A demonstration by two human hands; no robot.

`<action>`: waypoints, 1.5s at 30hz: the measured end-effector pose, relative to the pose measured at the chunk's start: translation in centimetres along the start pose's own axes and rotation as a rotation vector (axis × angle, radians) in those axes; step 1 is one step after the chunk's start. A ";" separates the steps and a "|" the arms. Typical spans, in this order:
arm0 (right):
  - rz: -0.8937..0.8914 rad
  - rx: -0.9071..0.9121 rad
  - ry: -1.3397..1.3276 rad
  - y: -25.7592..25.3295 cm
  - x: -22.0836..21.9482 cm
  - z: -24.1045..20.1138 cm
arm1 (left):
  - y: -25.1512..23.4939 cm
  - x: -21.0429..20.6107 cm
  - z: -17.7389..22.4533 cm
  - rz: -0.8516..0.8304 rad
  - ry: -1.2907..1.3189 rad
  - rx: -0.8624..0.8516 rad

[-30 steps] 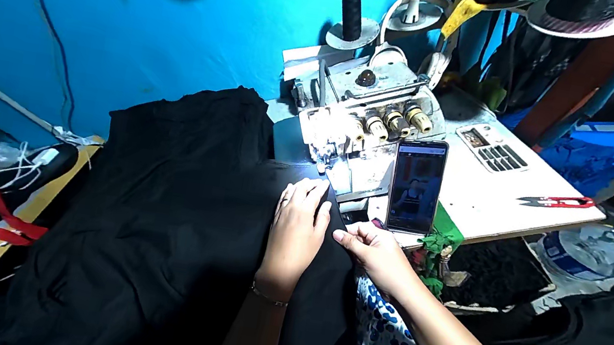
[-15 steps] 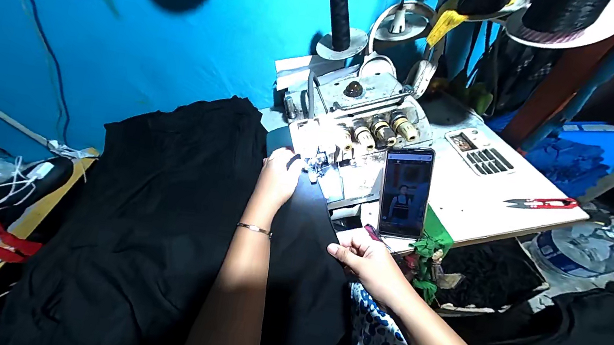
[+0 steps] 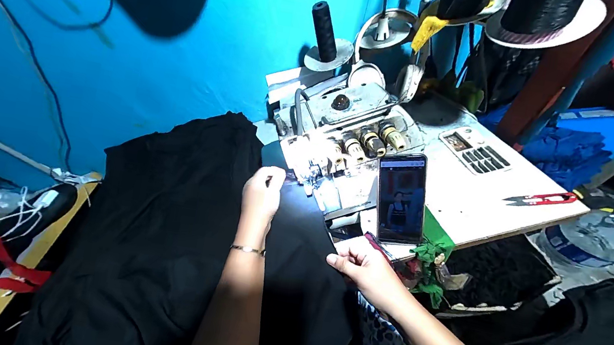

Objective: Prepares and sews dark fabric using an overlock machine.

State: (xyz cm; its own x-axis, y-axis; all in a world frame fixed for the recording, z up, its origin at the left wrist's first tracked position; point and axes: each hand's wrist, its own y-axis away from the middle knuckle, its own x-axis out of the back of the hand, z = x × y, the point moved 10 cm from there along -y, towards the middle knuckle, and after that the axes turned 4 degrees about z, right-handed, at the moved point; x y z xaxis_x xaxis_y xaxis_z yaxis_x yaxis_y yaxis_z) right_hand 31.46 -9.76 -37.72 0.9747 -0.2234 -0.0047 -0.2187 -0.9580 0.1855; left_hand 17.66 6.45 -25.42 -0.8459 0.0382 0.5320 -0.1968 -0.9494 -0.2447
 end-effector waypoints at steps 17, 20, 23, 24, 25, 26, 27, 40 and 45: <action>-0.048 -0.019 -0.052 -0.3 0.1 0.7 | -2.1 -2.5 2.9 -0.176 -0.794 -0.320; -0.077 -0.042 -0.022 -0.1 0.1 0.7 | -1.8 -1.2 3.3 -0.127 -0.900 -0.386; -0.002 0.004 0.156 0.5 0.6 0.1 | 0.2 0.6 3.7 -0.051 -0.839 -0.456; 0.091 0.074 0.249 0.9 1.0 -0.7 | 1.1 1.1 3.7 -0.020 -0.807 -0.440; 0.202 0.180 0.344 1.4 1.2 -2.0 | 2.0 1.7 3.7 0.016 -0.776 -0.415; 0.311 0.321 0.421 1.8 1.0 -3.6 | 2.9 2.2 3.5 0.040 -0.744 -0.375; 0.413 0.488 0.473 2.2 0.7 -5.2 | 3.8 2.6 3.2 0.054 -0.713 -0.326; 0.352 0.989 0.499 -0.9 -3.8 -10.7 | 5.4 0.9 1.9 -0.049 -0.357 -0.383; 0.366 0.991 0.516 -0.9 -3.8 -10.7 | 4.1 -1.9 1.7 -0.117 -0.513 -0.379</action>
State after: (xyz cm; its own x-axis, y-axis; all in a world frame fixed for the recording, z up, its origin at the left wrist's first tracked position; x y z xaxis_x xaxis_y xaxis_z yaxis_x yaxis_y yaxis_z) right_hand 28.42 -6.15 -27.35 0.6996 -0.6330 0.3314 -0.2078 -0.6240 -0.7533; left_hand 19.29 1.96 -26.03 -0.4824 -0.1083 0.8692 -0.5142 -0.7684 -0.3811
